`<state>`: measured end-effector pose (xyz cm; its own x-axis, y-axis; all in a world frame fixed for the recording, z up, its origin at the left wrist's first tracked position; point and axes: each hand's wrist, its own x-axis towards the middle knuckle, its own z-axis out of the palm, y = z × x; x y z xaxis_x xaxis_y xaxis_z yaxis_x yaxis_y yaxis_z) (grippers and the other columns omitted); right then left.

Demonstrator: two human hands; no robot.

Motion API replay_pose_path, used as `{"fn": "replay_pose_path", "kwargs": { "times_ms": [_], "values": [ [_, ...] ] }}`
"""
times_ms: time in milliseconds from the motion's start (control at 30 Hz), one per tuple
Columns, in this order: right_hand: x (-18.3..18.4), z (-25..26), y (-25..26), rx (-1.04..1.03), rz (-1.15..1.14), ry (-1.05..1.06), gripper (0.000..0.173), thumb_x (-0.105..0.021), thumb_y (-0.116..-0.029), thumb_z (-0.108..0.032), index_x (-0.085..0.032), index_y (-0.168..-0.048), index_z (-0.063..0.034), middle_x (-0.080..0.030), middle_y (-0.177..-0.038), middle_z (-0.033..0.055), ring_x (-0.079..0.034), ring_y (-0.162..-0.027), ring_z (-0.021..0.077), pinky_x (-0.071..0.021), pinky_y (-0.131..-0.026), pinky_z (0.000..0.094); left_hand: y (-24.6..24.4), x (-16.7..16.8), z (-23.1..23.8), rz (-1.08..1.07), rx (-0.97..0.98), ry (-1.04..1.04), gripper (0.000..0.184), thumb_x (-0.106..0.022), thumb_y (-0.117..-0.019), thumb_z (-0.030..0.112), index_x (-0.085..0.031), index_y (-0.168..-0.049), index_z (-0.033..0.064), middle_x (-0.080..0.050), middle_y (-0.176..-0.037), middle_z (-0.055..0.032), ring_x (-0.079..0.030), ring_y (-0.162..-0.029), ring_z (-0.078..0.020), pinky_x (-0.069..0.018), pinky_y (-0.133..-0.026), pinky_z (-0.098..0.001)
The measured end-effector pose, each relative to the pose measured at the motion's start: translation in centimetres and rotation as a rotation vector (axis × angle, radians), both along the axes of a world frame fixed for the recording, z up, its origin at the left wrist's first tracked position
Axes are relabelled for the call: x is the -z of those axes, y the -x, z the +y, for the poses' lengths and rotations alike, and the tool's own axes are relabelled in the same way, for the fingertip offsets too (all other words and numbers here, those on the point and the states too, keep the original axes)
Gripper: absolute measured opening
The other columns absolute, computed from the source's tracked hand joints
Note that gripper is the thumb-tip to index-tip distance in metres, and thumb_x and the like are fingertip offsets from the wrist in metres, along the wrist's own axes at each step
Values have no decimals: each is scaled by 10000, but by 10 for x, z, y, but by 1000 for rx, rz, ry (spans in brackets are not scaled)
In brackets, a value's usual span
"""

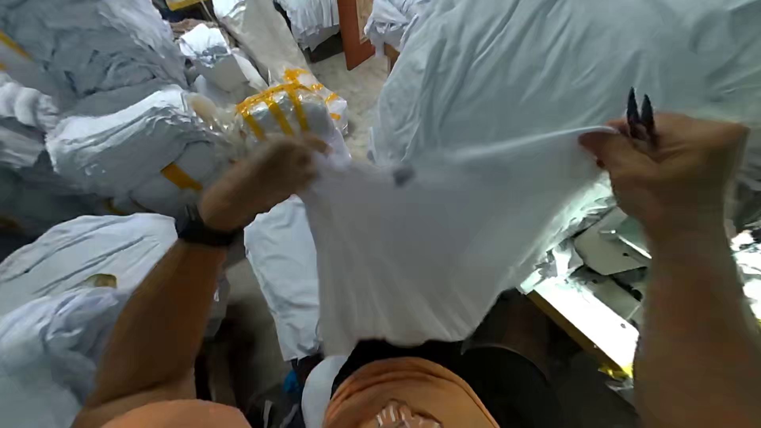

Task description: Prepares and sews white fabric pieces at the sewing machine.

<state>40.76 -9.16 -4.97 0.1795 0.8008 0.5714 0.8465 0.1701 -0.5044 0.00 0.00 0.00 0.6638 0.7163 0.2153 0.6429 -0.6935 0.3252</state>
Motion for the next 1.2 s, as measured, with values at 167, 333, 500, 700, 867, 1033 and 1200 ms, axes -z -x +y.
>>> {"fn": "replay_pose_path", "kwargs": {
  "times_ms": [167,333,500,700,867,1033,1200],
  "values": [
    [16,38,80,-266,-43,-288,312,-534,-1062,-136,-665,-1094,145,-691,-1008,282,-696,-889,264,-564,-843,359,109,-17,-10,-324,-537,-405,329,-582,-1030,226,-630,-1255,-10,-656,-1109,-102,-594,-948,-51,-492,-864,-224],
    [72,65,148,-484,22,-256,191,-574,-984,15,-715,-1075,105,-719,-1089,260,-726,-981,317,-580,-886,377,190,31,-58,-668,-314,-147,142,-624,-968,151,-684,-1003,275,-646,-1056,210,-595,-1018,56,-495,-912,-176],
    [202,71,183,-511,109,66,191,-552,-965,62,-724,-1038,100,-721,-1090,262,-725,-998,399,-582,-884,513,199,181,-102,-531,-647,602,301,-507,-849,-93,-615,-694,141,-640,-866,89,-594,-819,-10,-518,-734,-214],
    [300,4,160,-433,-38,960,216,-564,-1006,-21,-702,-1146,67,-651,-1257,269,-633,-1156,463,-488,-975,636,147,321,-121,477,-429,1330,241,-669,-970,56,-721,-1191,-23,-705,-1192,-200,-652,-1143,-314,-455,-1054,-508],
    [244,-32,120,-541,78,1070,343,-548,-1052,-236,-695,-1257,-4,-666,-1289,240,-604,-1261,393,-422,-1107,561,70,284,-61,517,-225,1025,292,-582,-1030,93,-671,-1250,-76,-662,-1256,-285,-608,-1233,-426,-406,-1111,-562],
    [173,-56,59,-410,258,610,283,-633,-1007,-211,-740,-985,50,-730,-938,222,-711,-942,376,-536,-891,575,-37,220,-1,80,34,567,214,-581,-997,25,-711,-1097,-113,-716,-1081,-268,-694,-1054,-389,-517,-995,-530],
    [186,-86,-16,307,273,451,247,-626,-998,-131,-731,-1045,87,-726,-995,283,-702,-980,476,-515,-877,660,-154,169,3,-211,368,259,186,-600,-958,43,-730,-1041,-63,-734,-965,-172,-718,-884,-227,-583,-835,-365]
  ]
}}
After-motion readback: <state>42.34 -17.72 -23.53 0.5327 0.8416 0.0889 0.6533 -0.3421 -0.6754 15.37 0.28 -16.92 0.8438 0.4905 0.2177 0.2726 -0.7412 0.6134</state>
